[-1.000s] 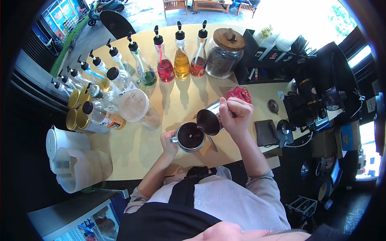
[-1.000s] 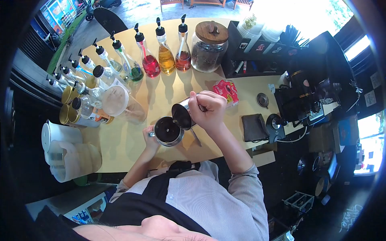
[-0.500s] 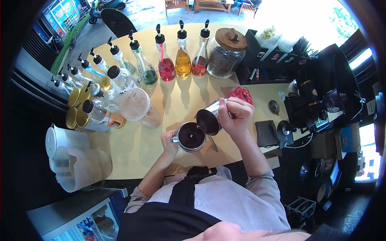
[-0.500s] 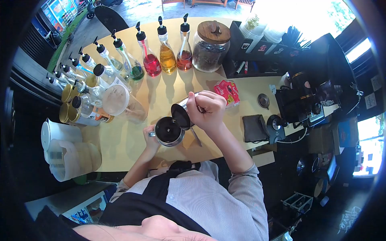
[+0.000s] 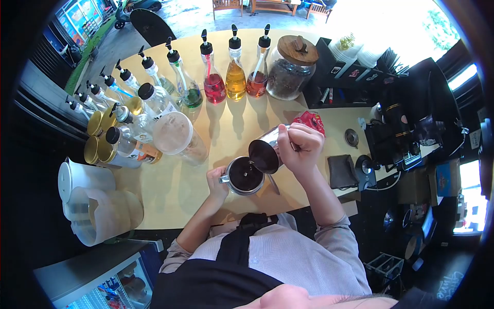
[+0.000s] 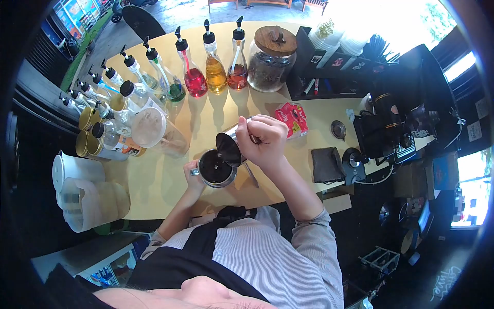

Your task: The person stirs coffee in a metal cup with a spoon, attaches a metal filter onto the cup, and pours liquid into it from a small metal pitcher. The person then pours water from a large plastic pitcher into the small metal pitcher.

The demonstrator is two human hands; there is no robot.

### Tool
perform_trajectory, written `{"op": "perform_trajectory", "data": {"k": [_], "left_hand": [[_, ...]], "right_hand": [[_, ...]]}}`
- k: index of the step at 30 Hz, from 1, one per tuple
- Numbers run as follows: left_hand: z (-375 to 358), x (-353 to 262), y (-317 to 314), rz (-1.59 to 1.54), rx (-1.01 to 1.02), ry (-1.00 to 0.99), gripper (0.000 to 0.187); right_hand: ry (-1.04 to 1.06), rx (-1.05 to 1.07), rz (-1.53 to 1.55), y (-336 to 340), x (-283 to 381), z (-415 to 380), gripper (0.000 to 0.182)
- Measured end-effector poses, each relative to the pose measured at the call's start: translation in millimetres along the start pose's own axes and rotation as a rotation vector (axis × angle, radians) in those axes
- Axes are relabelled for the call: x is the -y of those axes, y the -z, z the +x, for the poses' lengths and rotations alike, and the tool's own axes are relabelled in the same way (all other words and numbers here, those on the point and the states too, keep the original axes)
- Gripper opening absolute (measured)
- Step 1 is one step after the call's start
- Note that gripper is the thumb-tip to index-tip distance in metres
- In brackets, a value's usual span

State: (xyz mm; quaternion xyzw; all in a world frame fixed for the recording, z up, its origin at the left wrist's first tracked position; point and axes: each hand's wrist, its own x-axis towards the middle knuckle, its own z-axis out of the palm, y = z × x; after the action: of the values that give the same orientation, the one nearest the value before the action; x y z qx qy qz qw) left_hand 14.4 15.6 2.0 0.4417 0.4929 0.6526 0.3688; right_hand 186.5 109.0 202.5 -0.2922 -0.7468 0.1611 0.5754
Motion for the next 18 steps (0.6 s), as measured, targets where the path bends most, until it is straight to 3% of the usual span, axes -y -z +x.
{"op": "perform_trajectory", "data": {"k": [9,14,18], "left_hand": [[0,6,-1,-0.010,-0.041,-0.029,0.053],[1,0,-4,0.190,-0.072,-0.125,0.053],[1,2,-2,0.036,-0.028,-0.065,0.053]], "right_hand": [[0.025,0.007,0.021,1,4,0,0.039],[0.040,0.013,0.038,4,9,0,0.039],[0.048,0.027,0.026,8,11,0,0.039]]}}
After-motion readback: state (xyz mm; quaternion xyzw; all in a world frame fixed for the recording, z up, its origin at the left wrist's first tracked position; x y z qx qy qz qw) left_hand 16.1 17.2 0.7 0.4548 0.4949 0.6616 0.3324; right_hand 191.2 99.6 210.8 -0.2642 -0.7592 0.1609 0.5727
